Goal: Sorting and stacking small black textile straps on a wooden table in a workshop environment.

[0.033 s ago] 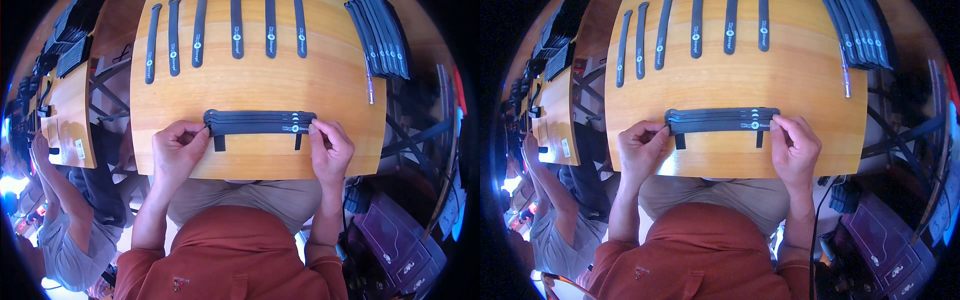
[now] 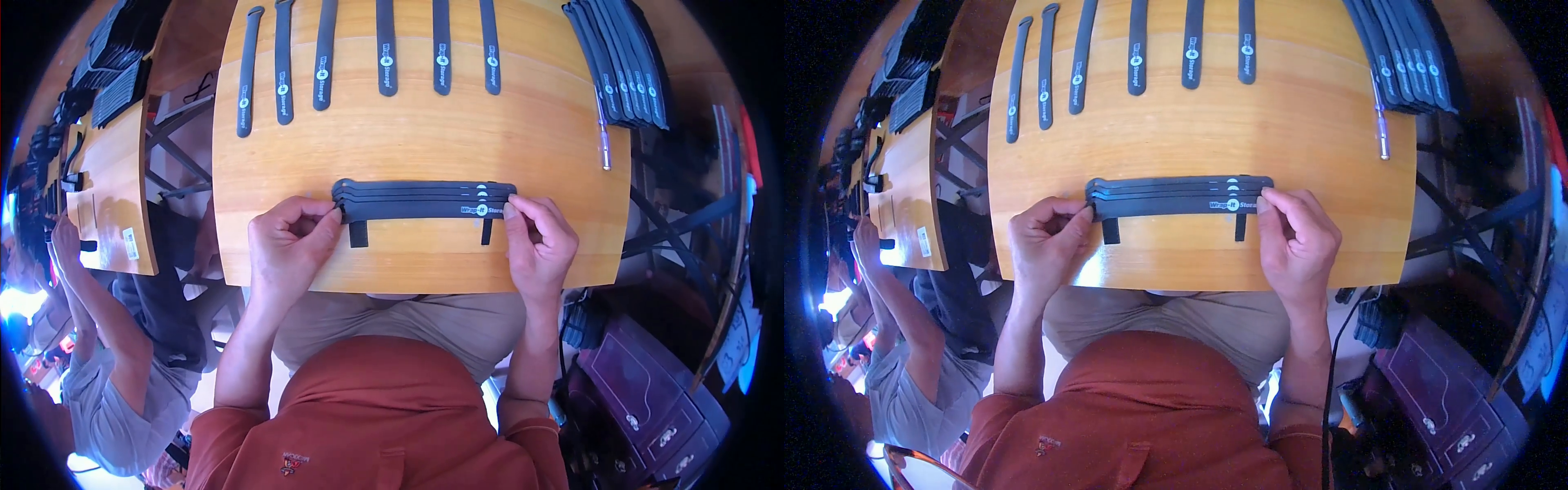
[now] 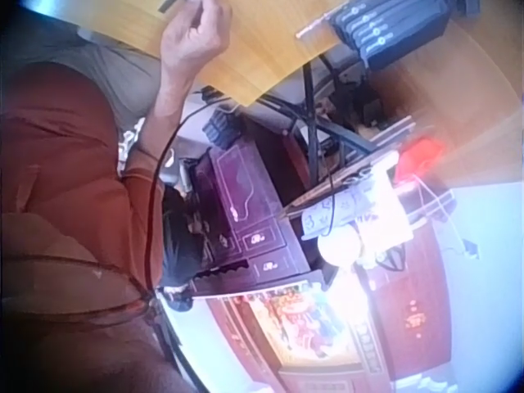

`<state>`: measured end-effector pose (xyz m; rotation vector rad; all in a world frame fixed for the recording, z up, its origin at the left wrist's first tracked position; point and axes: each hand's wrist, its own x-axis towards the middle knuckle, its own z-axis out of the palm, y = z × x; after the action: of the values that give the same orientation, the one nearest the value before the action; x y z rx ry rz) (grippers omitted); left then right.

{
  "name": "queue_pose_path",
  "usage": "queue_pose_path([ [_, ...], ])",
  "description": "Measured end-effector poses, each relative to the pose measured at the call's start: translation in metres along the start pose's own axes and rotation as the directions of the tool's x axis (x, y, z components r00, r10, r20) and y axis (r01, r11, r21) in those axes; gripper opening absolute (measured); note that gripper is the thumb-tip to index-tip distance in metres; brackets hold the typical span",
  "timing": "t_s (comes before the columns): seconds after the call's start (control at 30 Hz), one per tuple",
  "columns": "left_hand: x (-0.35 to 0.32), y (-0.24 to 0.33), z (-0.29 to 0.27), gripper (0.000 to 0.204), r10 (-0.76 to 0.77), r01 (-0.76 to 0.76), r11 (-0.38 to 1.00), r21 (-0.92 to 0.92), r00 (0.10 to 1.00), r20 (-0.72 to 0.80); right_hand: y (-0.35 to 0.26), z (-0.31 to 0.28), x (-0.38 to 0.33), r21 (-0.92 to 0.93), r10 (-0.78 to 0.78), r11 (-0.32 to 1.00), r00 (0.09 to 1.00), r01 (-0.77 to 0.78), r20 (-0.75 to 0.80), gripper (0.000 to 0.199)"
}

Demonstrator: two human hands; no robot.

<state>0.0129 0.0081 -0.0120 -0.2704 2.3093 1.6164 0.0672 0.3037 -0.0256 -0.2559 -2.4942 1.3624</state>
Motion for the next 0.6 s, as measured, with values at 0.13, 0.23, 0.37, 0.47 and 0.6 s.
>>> queue_pose_path([
  [0.13,-0.0005,0.0019,0.0009,0.007,-0.007,0.007,1.000,-0.005,1.000,-0.002,0.0017,-0.0002,-0.0009,-0.008,-0.003,1.000,1.000,0.003,0.001,0.007],
  [0.23,-0.0010,0.0011,0.0004,0.006,-0.025,0.025,0.999,-0.021,1.000,0.009,0.0013,-0.0006,-0.0012,-0.018,-0.013,1.000,1.000,0.013,0.009,0.007],
  [0.37,-0.0005,-0.0010,0.0003,0.006,0.003,-0.003,1.000,-0.010,1.000,0.007,-0.0004,-0.0007,-0.0018,-0.018,-0.001,1.000,1.000,0.001,0.013,0.007],
  [0.47,-0.0008,-0.0013,0.0003,0.006,0.014,-0.014,1.000,0.007,1.000,0.000,0.0006,0.0011,-0.0020,-0.014,-0.012,1.000,1.000,0.012,0.012,0.007],
  [0.6,-0.0005,-0.0028,0.0016,0.008,0.030,-0.030,0.999,0.013,0.999,-0.019,0.0011,0.0029,-0.0024,0.007,0.012,1.000,1.000,-0.012,-0.003,0.008],
])
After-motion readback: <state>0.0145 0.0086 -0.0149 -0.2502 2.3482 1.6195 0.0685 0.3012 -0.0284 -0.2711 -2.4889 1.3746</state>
